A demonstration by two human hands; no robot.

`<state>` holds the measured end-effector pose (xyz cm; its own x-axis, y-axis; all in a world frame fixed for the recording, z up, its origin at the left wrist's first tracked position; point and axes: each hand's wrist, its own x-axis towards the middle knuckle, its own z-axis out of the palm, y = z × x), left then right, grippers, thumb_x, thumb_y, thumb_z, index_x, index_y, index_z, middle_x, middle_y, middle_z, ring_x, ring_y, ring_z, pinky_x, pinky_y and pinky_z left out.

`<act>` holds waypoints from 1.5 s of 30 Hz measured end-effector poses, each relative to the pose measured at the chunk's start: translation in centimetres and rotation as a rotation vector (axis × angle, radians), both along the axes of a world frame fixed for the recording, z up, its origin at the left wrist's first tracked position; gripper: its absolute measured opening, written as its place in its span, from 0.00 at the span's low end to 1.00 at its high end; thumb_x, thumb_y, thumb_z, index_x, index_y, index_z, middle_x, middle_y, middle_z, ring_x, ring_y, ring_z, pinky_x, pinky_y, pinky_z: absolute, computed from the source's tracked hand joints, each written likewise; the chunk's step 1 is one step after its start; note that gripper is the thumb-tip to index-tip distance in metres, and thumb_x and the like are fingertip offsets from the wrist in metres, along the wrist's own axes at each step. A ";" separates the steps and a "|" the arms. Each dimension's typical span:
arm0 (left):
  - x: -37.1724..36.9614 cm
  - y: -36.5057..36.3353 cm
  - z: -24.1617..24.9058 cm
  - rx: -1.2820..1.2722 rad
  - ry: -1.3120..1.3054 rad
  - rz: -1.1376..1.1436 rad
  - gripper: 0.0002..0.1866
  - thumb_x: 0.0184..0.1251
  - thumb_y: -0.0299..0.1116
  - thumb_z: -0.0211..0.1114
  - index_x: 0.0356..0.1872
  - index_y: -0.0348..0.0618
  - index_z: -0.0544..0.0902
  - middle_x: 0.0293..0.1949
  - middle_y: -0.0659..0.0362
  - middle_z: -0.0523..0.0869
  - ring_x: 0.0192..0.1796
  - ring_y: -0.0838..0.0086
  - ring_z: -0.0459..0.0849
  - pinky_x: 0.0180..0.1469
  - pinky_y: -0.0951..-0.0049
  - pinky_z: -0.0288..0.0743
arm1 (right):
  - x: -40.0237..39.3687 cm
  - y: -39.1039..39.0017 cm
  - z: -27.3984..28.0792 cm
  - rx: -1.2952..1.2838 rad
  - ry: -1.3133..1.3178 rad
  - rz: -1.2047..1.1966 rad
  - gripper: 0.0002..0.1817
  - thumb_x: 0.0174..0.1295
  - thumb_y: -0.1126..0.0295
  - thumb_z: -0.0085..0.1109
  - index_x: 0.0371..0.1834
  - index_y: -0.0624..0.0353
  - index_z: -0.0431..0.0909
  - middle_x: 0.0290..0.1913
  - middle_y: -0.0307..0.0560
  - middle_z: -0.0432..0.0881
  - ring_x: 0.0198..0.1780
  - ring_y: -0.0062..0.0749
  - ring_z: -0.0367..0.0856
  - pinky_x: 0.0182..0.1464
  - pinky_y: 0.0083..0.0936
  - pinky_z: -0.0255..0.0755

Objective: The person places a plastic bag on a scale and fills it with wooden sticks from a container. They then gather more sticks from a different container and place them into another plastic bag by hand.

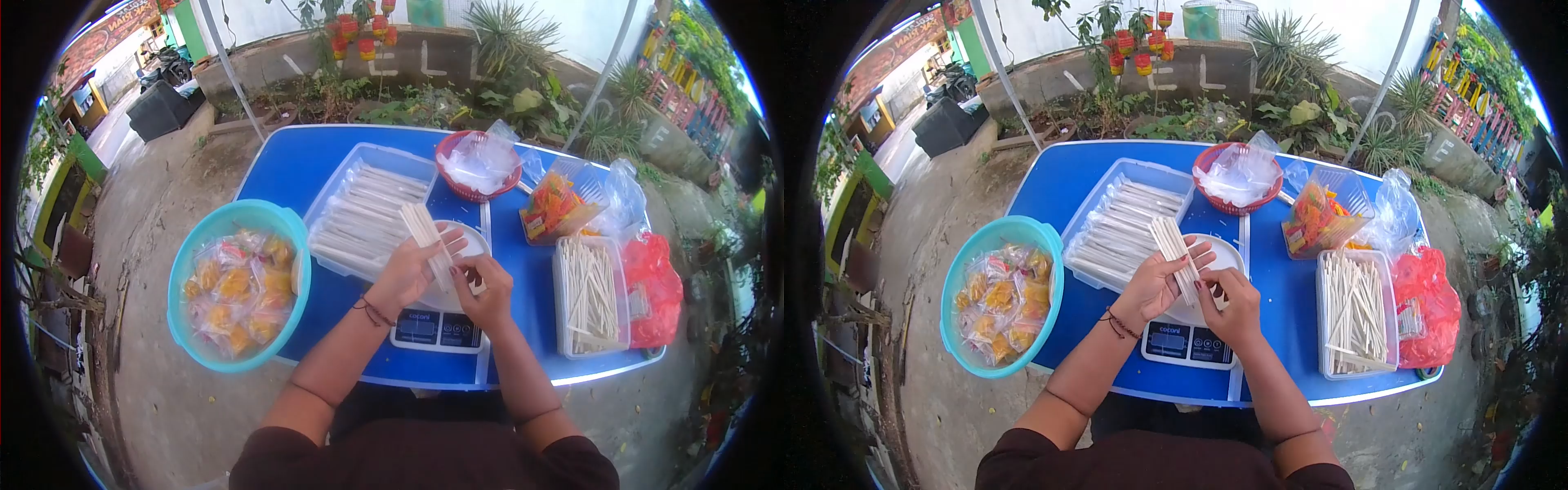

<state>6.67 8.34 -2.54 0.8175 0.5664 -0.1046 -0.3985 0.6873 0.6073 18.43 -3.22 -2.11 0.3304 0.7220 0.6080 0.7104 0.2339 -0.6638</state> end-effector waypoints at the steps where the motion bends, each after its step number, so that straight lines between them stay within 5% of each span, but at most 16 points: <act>1: 0.0 -0.4 -0.2 0.028 0.001 -0.014 0.20 0.76 0.22 0.46 0.67 0.34 0.61 0.65 0.44 0.72 0.68 0.58 0.73 0.67 0.60 0.75 | -0.1 0.0 0.0 -0.028 0.051 0.003 0.05 0.55 0.79 0.67 0.33 0.62 0.81 0.26 0.43 0.82 0.24 0.24 0.77 0.28 0.21 0.70; 8: 0.2 -1.1 -1.3 0.048 0.020 -0.037 0.21 0.75 0.22 0.49 0.67 0.35 0.62 0.66 0.44 0.72 0.64 0.60 0.77 0.66 0.63 0.76 | 0.1 0.0 -1.2 -0.127 0.218 -0.011 0.04 0.59 0.79 0.65 0.35 0.65 0.81 0.27 0.40 0.84 0.28 0.14 0.78 0.33 0.15 0.72; 21: -0.2 -0.4 -0.8 0.017 0.048 0.070 0.23 0.74 0.22 0.50 0.69 0.35 0.62 0.65 0.46 0.73 0.60 0.61 0.81 0.61 0.65 0.81 | 1.6 0.0 -1.5 -0.062 0.386 0.019 0.04 0.59 0.80 0.63 0.36 0.67 0.82 0.29 0.41 0.85 0.30 0.15 0.82 0.34 0.15 0.74; 35: -0.2 -1.3 -1.1 0.200 0.149 0.067 0.26 0.66 0.17 0.63 0.64 0.34 0.66 0.54 0.49 0.82 0.54 0.69 0.84 0.58 0.70 0.82 | 1.0 -0.1 -1.7 -0.120 0.480 0.047 0.04 0.59 0.79 0.65 0.36 0.66 0.83 0.28 0.41 0.86 0.30 0.16 0.83 0.33 0.14 0.74; 45: -0.1 -1.5 -1.3 0.180 0.198 0.170 0.26 0.64 0.17 0.63 0.63 0.33 0.67 0.51 0.47 0.83 0.51 0.70 0.86 0.54 0.74 0.84 | 0.6 -0.4 -0.7 -0.064 0.337 -0.051 0.05 0.56 0.79 0.66 0.36 0.66 0.84 0.28 0.42 0.86 0.29 0.17 0.83 0.35 0.16 0.75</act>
